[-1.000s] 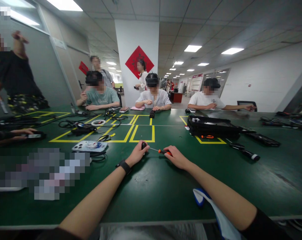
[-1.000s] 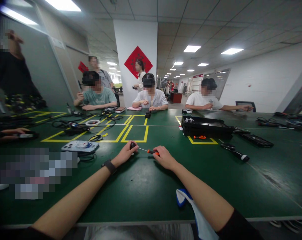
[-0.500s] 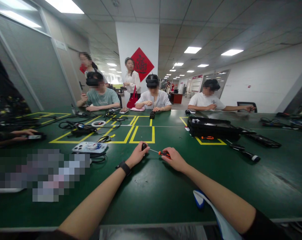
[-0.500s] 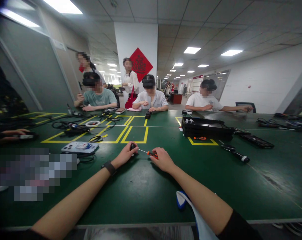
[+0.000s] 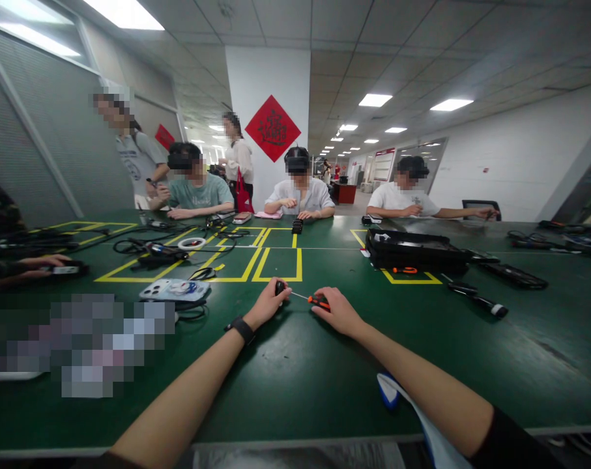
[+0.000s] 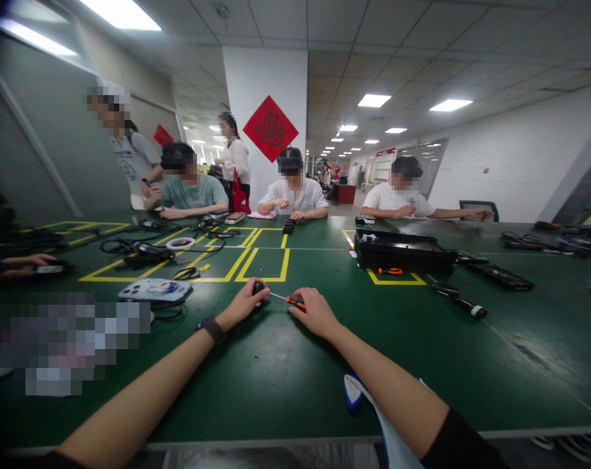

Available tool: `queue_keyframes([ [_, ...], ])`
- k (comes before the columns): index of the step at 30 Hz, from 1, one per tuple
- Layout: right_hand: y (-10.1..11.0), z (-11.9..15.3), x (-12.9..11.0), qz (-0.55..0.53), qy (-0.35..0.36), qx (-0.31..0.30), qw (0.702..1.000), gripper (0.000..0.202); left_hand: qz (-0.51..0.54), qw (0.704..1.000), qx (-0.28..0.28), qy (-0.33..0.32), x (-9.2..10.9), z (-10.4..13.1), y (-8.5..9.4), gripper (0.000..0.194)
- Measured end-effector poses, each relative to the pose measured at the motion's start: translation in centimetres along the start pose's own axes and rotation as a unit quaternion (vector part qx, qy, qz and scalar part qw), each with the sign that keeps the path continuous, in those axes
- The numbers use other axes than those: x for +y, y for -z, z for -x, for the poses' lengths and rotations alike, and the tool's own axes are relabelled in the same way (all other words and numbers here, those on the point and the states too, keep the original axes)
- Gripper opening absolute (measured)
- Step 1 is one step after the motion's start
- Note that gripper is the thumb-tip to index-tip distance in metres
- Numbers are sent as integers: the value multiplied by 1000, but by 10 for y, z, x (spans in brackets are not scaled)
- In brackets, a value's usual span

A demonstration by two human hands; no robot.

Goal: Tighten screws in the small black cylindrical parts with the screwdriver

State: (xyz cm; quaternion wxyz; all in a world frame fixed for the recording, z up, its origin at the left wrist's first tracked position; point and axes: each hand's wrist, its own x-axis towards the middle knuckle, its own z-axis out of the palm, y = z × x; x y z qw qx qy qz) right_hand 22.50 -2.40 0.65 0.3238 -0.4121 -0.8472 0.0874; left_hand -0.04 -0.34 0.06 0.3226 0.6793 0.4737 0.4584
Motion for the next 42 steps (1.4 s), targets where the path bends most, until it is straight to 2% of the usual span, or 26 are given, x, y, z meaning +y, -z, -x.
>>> queue_keyframes([
  [6, 4, -1, 3, 30, 0, -16, 999, 24, 4, 1000, -3, -5, -3, -1, 0, 30],
  [10, 5, -1, 0, 34, 15, 5, 999, 12, 9, 1000, 4, 9, -1, 0, 1, 32],
  [16, 4, 0, -4, 33, 15, 16, 999, 18, 22, 999, 2, 25, 3, 1, 0, 31],
  [25, 2, 1, 0, 40, 14, 9, 999, 9, 21, 999, 2, 28, 2, 1, 1, 33],
  [32, 4, 2, -2, 30, 7, 6, 1000, 18, 21, 999, 5, 24, -1, -1, 1, 33],
  [42, 4, 2, 2, 15, -2, 7, 1000, 7, 1, 1000, 3, 15, -3, -1, 1, 34],
])
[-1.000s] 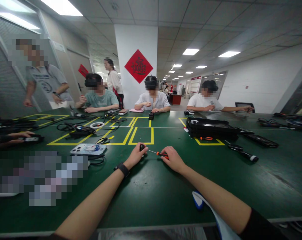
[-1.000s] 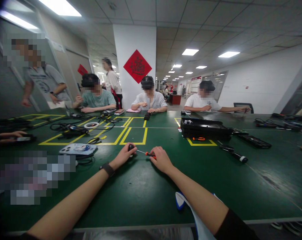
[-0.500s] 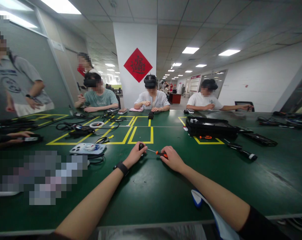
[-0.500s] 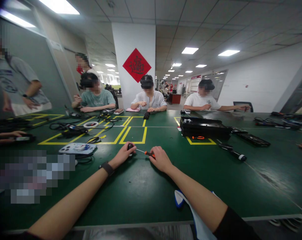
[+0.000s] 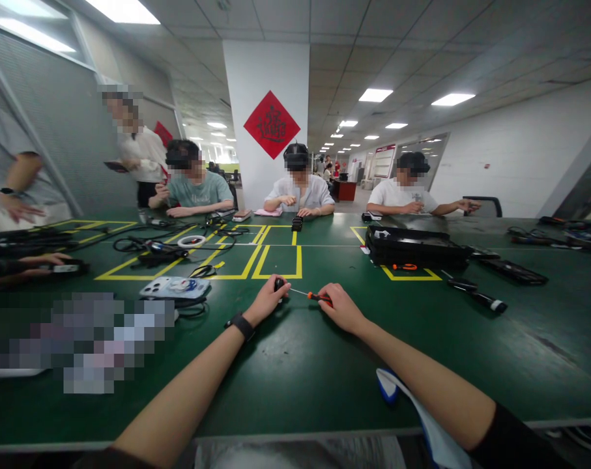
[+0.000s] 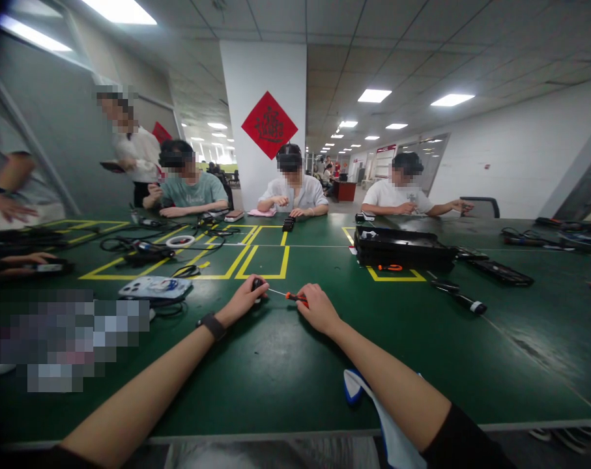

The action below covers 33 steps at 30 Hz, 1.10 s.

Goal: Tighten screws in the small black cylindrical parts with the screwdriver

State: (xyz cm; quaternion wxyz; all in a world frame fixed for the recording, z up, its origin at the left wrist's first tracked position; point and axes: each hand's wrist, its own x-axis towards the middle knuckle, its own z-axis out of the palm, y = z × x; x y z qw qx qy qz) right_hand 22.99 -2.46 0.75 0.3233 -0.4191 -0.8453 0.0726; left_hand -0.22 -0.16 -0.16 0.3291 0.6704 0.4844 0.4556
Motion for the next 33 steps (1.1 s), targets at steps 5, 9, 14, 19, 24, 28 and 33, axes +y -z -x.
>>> queue_keyframes([
  [5, -1, 1, 0, -8, -3, 2, 1000, 20, -8, 1000, -2, -17, 1, 1, 0, 31],
  [9, -2, -1, -3, -3, -10, 7, 1000, 21, -10, 1000, -10, -16, 3, 1, 0, 31],
  [14, -3, -3, -8, 4, 12, 2, 1000, 16, -11, 1000, -10, -21, 4, 2, -1, 31],
  [19, -3, -4, -8, -3, 20, 7, 1000, 13, -5, 1000, -15, -21, 4, 2, -1, 32],
  [24, -5, -5, -5, 7, 0, 9, 1000, 14, -8, 1000, -11, -23, 7, 2, 0, 30],
  [28, -5, -5, -3, 6, 3, 2, 1000, 15, -5, 1000, -7, -17, 7, 2, 0, 30],
  [33, -5, -4, -3, -20, 7, 10, 1000, 14, 1, 1000, -7, -18, 4, 2, 0, 31],
])
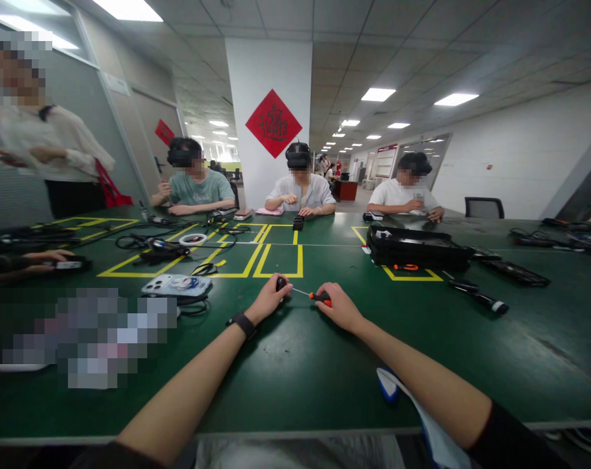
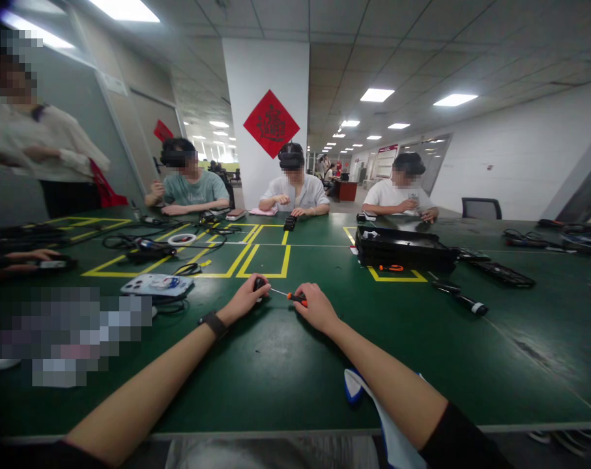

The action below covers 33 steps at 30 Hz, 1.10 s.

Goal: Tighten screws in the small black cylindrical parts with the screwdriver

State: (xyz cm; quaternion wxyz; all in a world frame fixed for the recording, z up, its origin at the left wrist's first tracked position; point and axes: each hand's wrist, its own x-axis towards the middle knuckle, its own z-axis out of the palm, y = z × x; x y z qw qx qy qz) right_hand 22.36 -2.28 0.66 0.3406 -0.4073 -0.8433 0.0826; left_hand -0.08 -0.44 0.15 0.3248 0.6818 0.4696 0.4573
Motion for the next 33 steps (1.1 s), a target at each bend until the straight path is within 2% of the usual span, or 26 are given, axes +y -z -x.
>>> queue_keyframes([
  [7, 2, 2, 1, -8, -19, -25, 999, 14, -6, 1000, -1, -1, -1, -1, 0, 31],
  [24, 3, 4, -3, -4, -8, -38, 999, 19, -4, 1000, -8, 10, 4, 2, -1, 29],
  [33, 2, 2, 0, 9, 9, -40, 999, 20, 4, 1000, -9, -7, 8, 3, -1, 27],
])
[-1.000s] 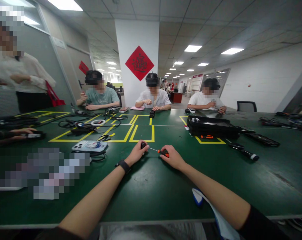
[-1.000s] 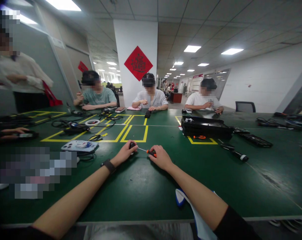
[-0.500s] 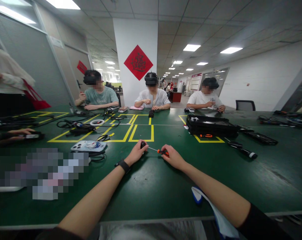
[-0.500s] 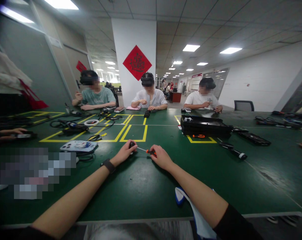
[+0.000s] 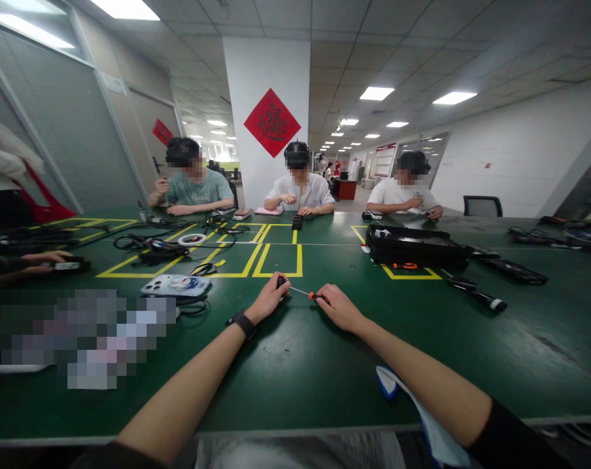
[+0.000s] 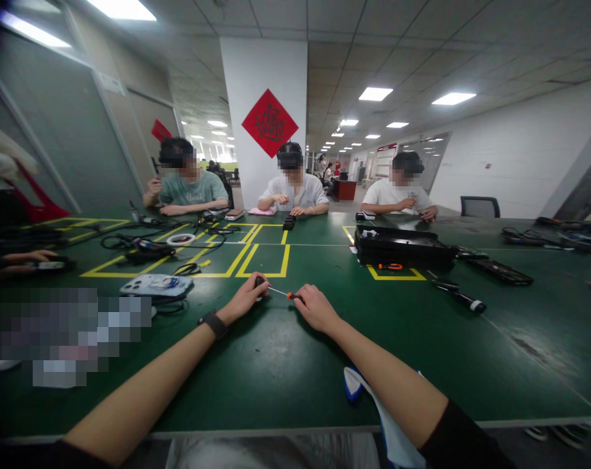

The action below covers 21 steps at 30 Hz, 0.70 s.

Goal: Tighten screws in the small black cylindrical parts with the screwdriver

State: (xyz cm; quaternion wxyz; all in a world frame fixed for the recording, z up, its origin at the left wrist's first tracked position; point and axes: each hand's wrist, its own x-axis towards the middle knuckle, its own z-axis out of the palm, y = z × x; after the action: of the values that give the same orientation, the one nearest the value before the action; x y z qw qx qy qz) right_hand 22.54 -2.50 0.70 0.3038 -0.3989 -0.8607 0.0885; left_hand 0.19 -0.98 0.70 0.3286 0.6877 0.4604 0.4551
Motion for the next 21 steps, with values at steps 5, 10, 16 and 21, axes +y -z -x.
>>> queue_keyframes([
  [5, 2, 1, 1, -12, -4, -2, 1000, 14, -18, 1000, 3, 1, -2, 0, 0, 29],
  [10, 3, 1, -1, -6, -12, 4, 1000, 15, -19, 1000, 3, 6, -2, -1, -1, 30],
  [16, 3, 0, -3, 21, -19, 12, 1000, 17, -16, 1000, 7, 9, 1, 0, -1, 30],
  [21, 5, 1, -3, 5, -4, 11, 1000, 13, -15, 1000, 6, 12, -3, -1, 0, 31],
])
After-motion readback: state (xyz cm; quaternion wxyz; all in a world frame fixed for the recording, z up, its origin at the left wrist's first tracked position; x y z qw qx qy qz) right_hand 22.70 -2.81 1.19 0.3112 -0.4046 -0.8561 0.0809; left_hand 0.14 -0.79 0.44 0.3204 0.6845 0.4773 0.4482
